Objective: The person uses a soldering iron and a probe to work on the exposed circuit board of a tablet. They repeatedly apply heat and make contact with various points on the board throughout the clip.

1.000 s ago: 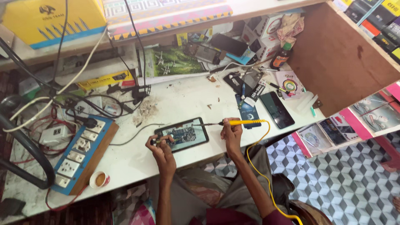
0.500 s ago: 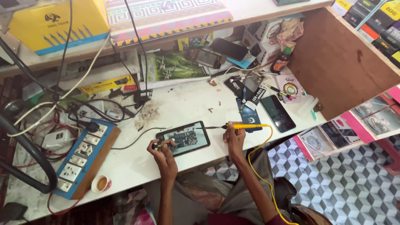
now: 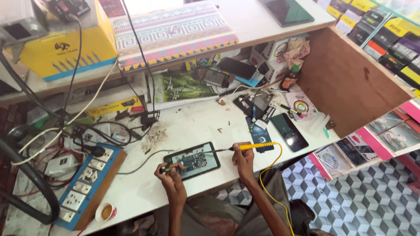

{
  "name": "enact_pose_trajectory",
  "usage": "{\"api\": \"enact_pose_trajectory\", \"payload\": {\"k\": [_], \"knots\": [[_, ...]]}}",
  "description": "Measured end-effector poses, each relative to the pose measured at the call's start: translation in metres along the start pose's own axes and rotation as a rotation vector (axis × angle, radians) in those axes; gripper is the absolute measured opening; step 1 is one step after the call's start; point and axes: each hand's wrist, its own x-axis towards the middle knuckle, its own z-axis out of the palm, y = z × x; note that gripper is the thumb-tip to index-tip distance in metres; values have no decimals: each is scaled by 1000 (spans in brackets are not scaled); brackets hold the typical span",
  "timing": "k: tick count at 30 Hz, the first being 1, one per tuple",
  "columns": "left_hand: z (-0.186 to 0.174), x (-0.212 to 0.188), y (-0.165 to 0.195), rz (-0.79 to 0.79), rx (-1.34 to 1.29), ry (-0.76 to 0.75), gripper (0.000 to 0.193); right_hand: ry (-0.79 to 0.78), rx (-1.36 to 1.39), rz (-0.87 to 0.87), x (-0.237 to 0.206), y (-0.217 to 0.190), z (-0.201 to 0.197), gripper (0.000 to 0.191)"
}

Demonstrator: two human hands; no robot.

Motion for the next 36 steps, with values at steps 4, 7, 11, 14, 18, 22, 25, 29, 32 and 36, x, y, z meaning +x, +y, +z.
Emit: {"api": "enact_pose_trajectory", "payload": {"k": [4,7,11,14,18,22,25,29,32,36], "knots": [[0,-2,-4,-15,-47,-10,28,8,9,31,-1,0,-1,20],[0,-2,-5,-38,-28,3,28,-6,-21,19,1,-1,0,21],[2,1,-3,70,-18,-8,27,1,5,9,3,0,0,21],[2,-1,-2,-56,-24,-6,28,-2,39,19,1,2,-3,22],[2,-1,0,-7,5,4,26,-2,33,47,-1,3,-4,21],[2,1,1,-47,7,1,25,-10,-35,10,-2,1,-1,20],[1,-2,1,-67,-5,8,25,-31,-13,1,-3,-1,-1,22],[0,-3,-1,-41,4,-1,25,-28,-5,12,-2,-5,-1,21],[0,-2,0,-26,11,-3,25,-29,-32,15,-3,-6,1,21],[0,-1,2,-65,-38,6,23,-46,-52,1,-5,-7,1,20]]}}
